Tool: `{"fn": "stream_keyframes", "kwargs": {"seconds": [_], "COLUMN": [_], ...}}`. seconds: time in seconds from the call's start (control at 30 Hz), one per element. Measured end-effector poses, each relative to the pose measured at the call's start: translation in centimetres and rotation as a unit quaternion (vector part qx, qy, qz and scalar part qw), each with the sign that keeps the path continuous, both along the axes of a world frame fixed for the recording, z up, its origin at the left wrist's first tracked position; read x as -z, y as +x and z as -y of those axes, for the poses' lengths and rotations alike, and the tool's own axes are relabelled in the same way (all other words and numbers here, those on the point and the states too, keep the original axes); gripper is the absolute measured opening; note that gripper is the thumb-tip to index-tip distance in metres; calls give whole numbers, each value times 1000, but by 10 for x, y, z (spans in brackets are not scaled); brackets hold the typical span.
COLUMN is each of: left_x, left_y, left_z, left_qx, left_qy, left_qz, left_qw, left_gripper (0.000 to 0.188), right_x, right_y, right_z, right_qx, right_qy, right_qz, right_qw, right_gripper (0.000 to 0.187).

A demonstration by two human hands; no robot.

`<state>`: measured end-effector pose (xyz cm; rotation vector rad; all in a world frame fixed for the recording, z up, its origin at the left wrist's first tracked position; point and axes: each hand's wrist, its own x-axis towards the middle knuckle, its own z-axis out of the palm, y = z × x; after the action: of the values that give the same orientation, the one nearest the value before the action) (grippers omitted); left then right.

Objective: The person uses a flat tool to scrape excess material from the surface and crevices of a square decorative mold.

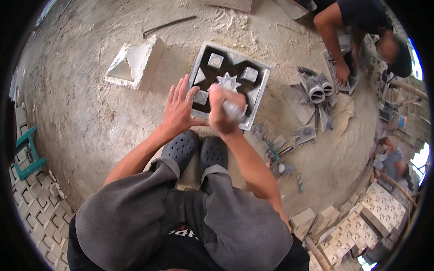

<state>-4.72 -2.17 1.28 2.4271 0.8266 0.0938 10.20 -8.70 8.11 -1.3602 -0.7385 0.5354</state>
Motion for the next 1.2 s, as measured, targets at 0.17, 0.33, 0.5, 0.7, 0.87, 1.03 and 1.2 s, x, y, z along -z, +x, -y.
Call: {"fn": "stream_keyframes", "kwargs": {"seconds": [0.17, 0.33, 0.5, 0.7, 0.87, 1.03, 1.2], "left_x": [-1, -5, 0, 0, 2, -1, 2], "left_y": [-3, 1, -2, -1, -3, 1, -3], "left_z": [-1, -1, 0, 0, 0, -1, -1], "left_qx": [-1, -4, -1, -11, -15, -15, -13], "left_qy": [0, 0, -7, 2, -1, -8, -8], "left_qz": [2, 21, 14, 34, 27, 31, 38], "left_qw": [1000, 1000, 1000, 999, 1000, 999, 999], "left_gripper": [112, 111, 112, 112, 111, 111, 111], "right_x": [-43, 10, -30, 10, -12, -31, -67], "right_y": [3, -11, -3, -25, 2, 28, 20], "right_z": [-2, -4, -5, 1, -5, -1, 11], "right_qx": [41, 86, 114, 154, -85, -226, -154], "right_qy": [41, -30, 28, -75, 133, 11, 21], "right_qz": [-156, -50, -163, -86, -70, 38, -23], "right_qw": [986, 995, 979, 981, 985, 973, 988], "right_gripper": [42, 45, 44, 41, 47, 49, 35]}}
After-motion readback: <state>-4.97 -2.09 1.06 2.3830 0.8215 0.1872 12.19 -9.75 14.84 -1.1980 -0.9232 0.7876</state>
